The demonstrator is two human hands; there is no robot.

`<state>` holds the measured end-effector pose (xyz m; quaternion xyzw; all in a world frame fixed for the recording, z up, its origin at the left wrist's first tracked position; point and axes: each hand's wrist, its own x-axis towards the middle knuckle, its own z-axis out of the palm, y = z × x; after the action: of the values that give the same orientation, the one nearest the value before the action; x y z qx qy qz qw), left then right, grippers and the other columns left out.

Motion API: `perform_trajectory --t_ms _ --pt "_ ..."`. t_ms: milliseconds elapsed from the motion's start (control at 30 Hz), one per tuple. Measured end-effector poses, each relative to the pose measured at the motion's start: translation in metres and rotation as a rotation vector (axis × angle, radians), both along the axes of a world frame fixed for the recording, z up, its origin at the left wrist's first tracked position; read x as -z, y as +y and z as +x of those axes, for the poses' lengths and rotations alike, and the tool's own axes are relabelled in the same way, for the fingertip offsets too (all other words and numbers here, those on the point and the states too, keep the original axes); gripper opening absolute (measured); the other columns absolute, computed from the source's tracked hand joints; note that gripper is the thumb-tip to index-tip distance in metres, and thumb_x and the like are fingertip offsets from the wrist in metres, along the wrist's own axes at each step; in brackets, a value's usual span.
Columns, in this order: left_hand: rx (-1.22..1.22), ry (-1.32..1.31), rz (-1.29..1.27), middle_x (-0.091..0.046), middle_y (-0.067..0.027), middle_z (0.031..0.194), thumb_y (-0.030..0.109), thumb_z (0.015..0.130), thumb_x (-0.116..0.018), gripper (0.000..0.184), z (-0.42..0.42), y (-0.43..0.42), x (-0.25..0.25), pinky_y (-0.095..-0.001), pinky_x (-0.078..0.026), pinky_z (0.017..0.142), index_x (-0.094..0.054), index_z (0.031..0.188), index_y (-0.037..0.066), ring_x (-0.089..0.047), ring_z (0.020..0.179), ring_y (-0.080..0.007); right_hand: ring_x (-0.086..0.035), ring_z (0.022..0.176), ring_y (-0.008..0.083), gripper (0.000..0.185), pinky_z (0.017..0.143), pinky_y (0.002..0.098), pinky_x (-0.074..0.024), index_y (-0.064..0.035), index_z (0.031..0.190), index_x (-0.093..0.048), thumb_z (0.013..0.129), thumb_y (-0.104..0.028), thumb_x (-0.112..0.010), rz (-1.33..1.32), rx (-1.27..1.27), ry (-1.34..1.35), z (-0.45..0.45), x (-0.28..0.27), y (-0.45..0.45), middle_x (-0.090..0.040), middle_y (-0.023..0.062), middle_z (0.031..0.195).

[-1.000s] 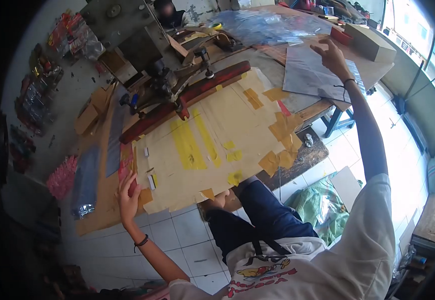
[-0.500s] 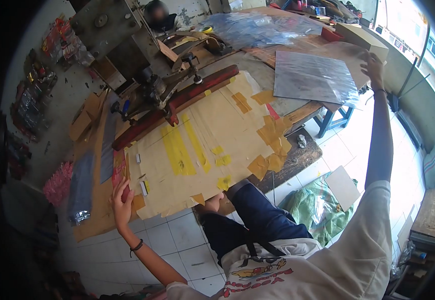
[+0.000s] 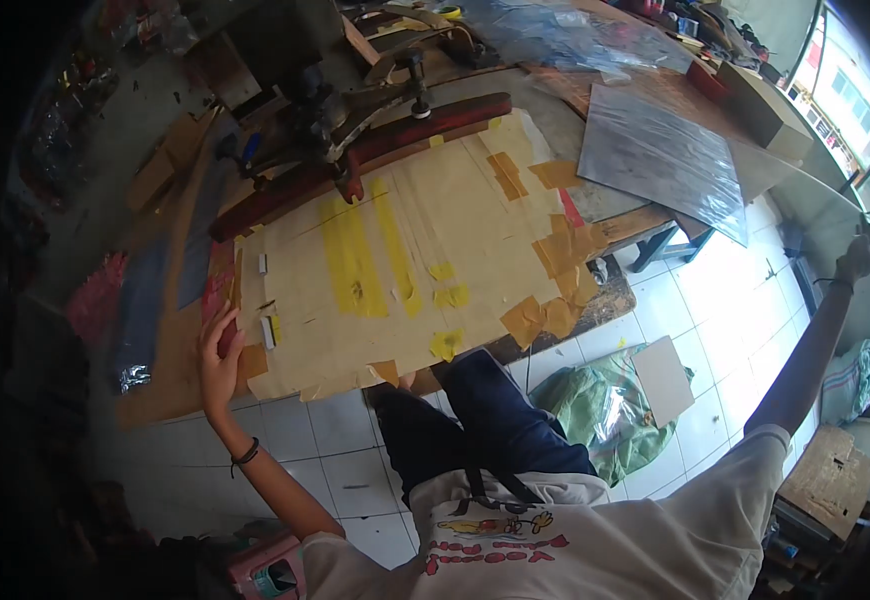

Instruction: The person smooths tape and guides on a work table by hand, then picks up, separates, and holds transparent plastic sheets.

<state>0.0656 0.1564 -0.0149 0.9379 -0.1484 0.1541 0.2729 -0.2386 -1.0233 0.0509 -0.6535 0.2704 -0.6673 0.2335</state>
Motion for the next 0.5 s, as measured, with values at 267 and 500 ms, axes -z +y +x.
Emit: perform_trajectory --t_ms 267,500 --pt "-0.038 -0.056 0.031 -0.065 -0.0087 0.145 0.024 0.096 -0.075 0.041 -0.007 -0.012 -0.008 -0.0461 -0.035 0.116 -0.069 0.134 0.012 -0.055 0.137 -0.0281 -0.070 0.112 0.0396 0.034 0.104 0.0510 -0.0541 0.0067 0.112 -0.058 0.106 -0.026 -0.061 -0.456 -0.312 -0.164 0.153 -0.155 0.382 -0.067 0.0291 0.128" --pt "-0.211 -0.509 -0.353 -0.069 -0.0150 0.132 0.011 0.102 -0.059 0.034 -0.075 -0.075 -0.003 -0.0451 -0.044 0.110 -0.066 0.134 0.000 -0.063 0.121 -0.0303 -0.058 0.138 0.0287 0.024 0.124 0.0663 -0.0272 -0.0229 0.107 -0.077 0.083 -0.023 -0.081 -1.007 -1.297 0.590 0.190 -0.074 0.660 -0.070 0.0057 0.137"
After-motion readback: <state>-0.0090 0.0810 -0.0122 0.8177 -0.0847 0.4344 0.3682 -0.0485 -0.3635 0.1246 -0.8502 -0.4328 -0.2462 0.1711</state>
